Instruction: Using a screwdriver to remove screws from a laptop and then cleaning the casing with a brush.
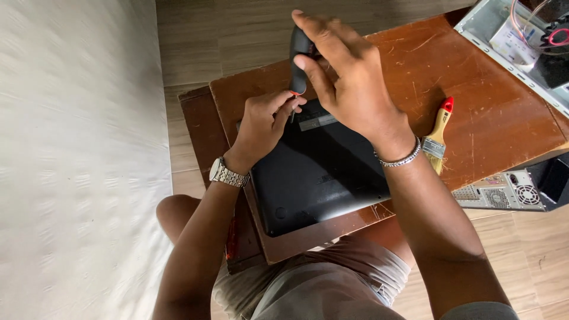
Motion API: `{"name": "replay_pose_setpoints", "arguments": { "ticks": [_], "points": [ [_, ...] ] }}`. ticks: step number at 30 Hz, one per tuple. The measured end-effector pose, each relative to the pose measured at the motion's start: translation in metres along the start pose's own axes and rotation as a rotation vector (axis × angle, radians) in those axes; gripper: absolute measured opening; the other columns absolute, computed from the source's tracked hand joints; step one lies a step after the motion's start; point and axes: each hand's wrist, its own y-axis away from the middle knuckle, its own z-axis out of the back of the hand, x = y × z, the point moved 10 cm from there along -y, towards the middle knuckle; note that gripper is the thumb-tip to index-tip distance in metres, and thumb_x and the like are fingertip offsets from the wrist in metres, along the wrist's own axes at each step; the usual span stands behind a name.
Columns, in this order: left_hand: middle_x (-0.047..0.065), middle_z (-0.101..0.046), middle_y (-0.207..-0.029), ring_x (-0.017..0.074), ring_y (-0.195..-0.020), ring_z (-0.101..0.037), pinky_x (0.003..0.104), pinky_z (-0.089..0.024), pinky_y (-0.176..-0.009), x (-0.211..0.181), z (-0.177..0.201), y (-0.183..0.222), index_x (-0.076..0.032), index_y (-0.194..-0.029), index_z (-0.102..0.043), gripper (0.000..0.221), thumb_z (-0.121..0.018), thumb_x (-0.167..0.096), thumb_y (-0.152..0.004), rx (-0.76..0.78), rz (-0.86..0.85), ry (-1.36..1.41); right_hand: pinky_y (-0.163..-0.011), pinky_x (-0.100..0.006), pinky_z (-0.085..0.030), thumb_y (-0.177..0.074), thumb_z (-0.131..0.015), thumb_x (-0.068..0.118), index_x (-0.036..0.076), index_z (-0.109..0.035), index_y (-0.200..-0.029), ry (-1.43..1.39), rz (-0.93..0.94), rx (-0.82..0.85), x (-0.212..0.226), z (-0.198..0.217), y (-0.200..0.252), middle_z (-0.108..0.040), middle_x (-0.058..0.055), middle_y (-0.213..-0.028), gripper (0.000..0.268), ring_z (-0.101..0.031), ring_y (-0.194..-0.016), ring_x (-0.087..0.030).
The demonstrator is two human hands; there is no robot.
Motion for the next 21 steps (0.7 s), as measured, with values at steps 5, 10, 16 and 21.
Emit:
{"name": "replay_pose_setpoints", "arguments": {
  "ticks": [5,10,16,21],
  "points": [
    [0.011,-0.086,-0.104,0.0216,-0.094,-0.086,0.031,-0.068,-0.084,0.001,0.001,0.002,-0.001,-0.127,-0.077,0.023,-0.057,-0.011,-0.12,0.016,0.017,0.012,-0.099,-0.046,-0.064,-0.126,-0.08,0.006,-0.006,-0.058,-0.159,-0.009,0.009,-0.004,0.001,-0.001,-0.002,-0.073,-0.024,-0.138,0.042,-0.07,-0.114,-0.036],
    [0.015,-0.073,-0.139,0.0229,-0.119,-0.082,0.035,-0.074,-0.106,-0.002,0.017,-0.001,-0.003,-0.151,-0.062,0.063,-0.093,-0.022,-0.1,-0.175,0.174,0.158,-0.086,-0.047,-0.068,-0.121,-0.09,0.022,-0.005,-0.064,-0.15,0.097,-0.001,-0.008,0.001,0.0,-0.006,-0.067,-0.023,-0.122,0.047,-0.074,-0.104,-0.036],
    [0.006,-0.072,-0.096,0.0125,-0.08,-0.069,0.026,-0.059,-0.073,-0.016,0.045,-0.01,-0.002,-0.118,-0.073,0.008,-0.076,-0.008,-0.113,-0.281,0.025,0.116,-0.117,-0.053,-0.069,-0.128,-0.068,0.013,-0.009,-0.052,-0.16,-0.047,0.02,0.082,0.013,-0.012,-0.012,-0.063,-0.029,-0.16,0.043,-0.075,-0.138,-0.045],
    [-0.002,-0.048,-0.077,0.0078,-0.066,-0.041,0.026,-0.036,-0.061,-0.002,0.039,-0.005,-0.009,-0.103,-0.059,0.017,-0.073,-0.004,-0.11,-0.215,0.089,0.139,-0.094,-0.054,-0.056,-0.126,-0.07,0.038,0.004,-0.063,-0.152,0.129,0.061,-0.043,0.015,-0.014,-0.01,-0.069,-0.023,-0.132,0.043,-0.072,-0.117,-0.04]
  ]
}}
